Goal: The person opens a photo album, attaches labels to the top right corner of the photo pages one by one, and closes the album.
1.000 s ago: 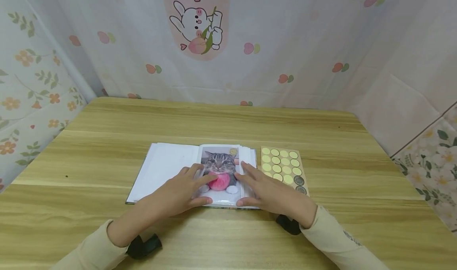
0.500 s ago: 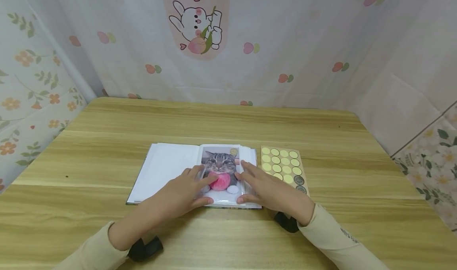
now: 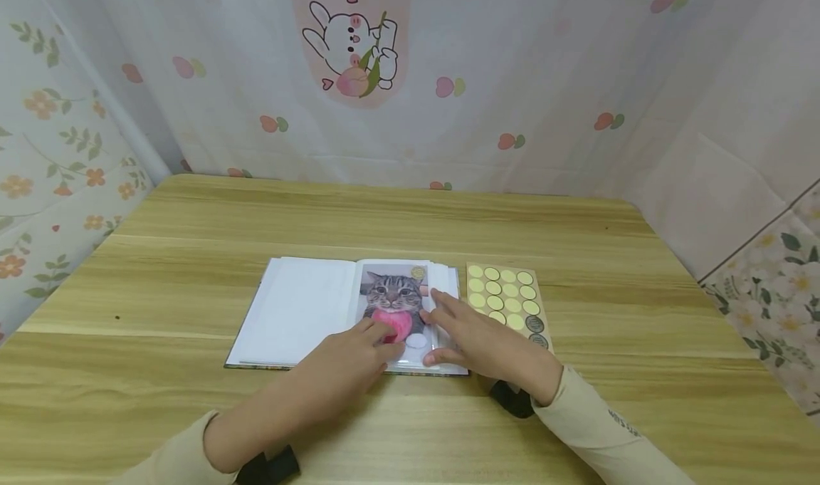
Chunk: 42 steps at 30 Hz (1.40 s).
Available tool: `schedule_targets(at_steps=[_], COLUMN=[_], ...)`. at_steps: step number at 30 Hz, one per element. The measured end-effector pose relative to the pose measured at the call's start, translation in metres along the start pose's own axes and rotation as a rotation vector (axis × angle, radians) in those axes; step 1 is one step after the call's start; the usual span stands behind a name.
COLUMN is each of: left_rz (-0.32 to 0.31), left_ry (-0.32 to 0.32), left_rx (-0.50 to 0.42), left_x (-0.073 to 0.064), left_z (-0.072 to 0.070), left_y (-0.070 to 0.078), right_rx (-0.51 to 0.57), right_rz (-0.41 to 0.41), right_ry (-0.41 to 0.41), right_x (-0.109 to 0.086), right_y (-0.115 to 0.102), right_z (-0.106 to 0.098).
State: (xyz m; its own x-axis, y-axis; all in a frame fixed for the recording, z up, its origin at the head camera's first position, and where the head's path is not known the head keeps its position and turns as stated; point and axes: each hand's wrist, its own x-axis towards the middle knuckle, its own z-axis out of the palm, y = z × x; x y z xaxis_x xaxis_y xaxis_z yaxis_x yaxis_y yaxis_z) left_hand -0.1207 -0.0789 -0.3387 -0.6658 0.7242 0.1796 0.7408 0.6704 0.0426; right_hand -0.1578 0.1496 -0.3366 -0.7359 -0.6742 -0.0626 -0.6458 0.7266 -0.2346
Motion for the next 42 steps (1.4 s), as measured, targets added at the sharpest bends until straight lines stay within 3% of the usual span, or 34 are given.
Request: schedule_targets(at_steps=[12,21,29,42], left_rz=[0.0,-0.005,-0.013,-0.007], left_ry=[0.051,0.096,0.083,0.105], left_rx=[-0.007,-0.106,-0.132,-0.086], left_x=[0.0006,0.0005,0.0001,0.0032], left_z=[0.0024,0.0006,-0.0009,0.0031], left_y=[0.003,0.0009,0.0005,-0.0038], right_rx=[-0.011,-0.064,-0.06,0.087], right_rz=[-0.02,-0.052,-0.05,0.034], right_ry=[0.02,0.062,0.072,-0.022], right_x=[0.0003,0.0009,0.001,0.002], right_y=[-0.001,-0.0029,-0.0031,-0.0016], right_z=[0.0003,-0.0008,-0.0003,-0.0036])
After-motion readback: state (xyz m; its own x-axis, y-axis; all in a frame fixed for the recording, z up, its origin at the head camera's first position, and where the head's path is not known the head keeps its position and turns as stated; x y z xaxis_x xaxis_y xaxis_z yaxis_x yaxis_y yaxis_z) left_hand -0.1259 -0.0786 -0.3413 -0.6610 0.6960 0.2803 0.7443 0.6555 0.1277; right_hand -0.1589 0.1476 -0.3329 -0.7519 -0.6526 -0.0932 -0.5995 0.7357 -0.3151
